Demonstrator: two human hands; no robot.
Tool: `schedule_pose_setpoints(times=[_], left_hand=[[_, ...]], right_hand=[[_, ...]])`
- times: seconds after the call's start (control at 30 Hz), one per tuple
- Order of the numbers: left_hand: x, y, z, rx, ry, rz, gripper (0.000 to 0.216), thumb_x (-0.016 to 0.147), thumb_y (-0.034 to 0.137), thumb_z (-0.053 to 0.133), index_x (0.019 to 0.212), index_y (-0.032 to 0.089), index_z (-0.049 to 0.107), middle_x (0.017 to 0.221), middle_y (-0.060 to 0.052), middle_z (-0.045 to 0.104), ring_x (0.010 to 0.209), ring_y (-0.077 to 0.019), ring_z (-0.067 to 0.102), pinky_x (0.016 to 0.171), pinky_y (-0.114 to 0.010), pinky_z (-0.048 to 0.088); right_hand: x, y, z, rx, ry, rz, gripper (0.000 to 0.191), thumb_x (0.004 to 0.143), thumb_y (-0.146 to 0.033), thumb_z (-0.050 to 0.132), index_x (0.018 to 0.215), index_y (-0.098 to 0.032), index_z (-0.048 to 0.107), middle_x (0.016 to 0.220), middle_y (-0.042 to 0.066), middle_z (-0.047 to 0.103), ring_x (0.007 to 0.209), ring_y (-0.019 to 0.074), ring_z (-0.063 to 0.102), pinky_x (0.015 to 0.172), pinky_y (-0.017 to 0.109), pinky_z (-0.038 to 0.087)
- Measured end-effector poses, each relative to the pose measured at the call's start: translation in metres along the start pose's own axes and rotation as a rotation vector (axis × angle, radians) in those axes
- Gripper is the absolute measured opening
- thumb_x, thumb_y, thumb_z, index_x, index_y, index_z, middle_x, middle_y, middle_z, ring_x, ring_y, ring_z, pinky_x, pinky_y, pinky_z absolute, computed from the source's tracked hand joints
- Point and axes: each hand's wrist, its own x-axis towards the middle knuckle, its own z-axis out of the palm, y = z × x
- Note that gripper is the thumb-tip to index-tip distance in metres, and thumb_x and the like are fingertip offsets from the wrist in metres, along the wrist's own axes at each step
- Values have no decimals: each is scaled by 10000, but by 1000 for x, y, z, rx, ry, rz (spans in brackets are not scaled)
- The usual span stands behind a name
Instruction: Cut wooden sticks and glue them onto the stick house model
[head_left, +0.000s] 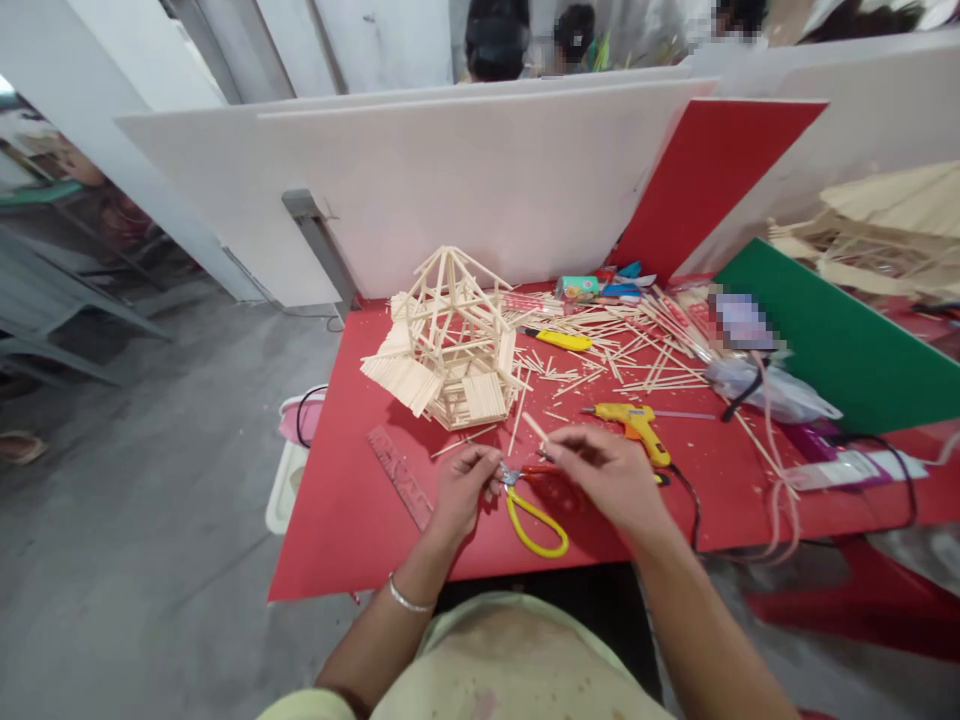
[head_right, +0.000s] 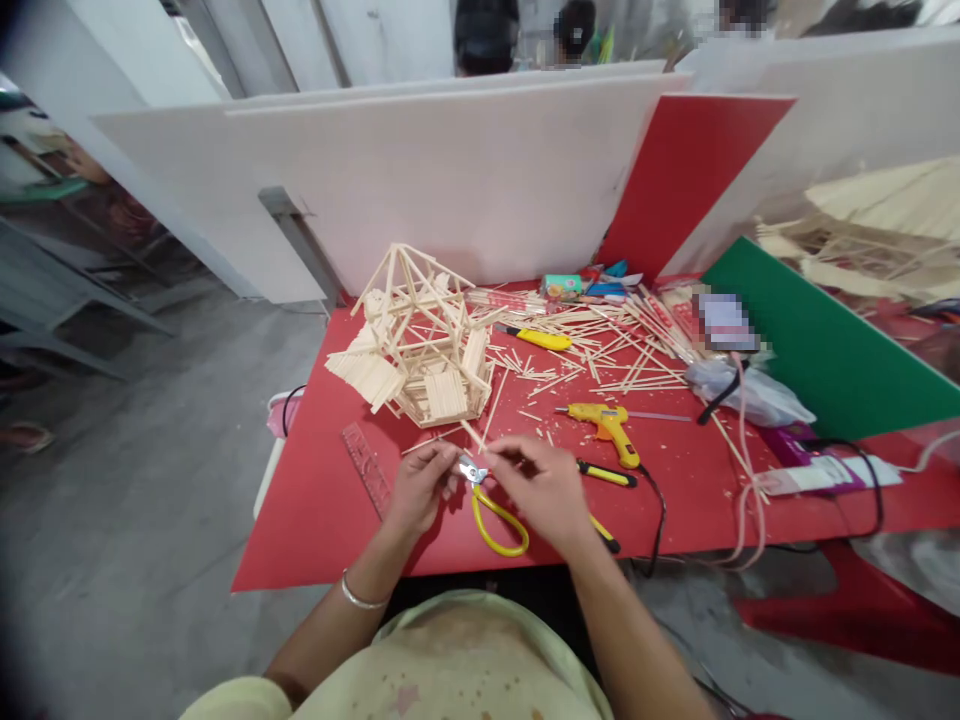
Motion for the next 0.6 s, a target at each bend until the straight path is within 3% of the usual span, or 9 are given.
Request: schedule_pose_setpoints(times=[0.13,0.27,0.4,0.6], left_hand=[[-9,25,8,-73,50,80,363,738,498,806,781,153,702,550,13,597,427,-64,499,393,-171,339],[-10,43,4,-85,125,102,335,716,469,817,736,164,679,528,22,565,434,-67,475,402,-183,338],[-3,50,-3,-70,159,127,325,696,436,839,771,165,676,548,27,585,438,-68,491,397,-181,332],[24,51,-14,26,183,209,378,721,503,818,766,161,665,441,51,538,344,-62,435,366,-183,290]], right_hand=[[-21,-31,46,57,43,-106,161,916,-330,632,860,-232,747,788,14,764,657,144,683,657,252,544],[-13,-32,74,13,70,-121,141,932,-320,614,924,-257,741,860,25,777,721,168,708,725,294,567],[-5,-31,85,-13,65,-142,168,955,-325,583,989,-262,735,897,34,776,807,192,721,806,327,568],[-12,-21,84,15,-56,-219,212,972,-246,530,1070,-263,717,1014,51,759,936,199,703,876,334,546]])
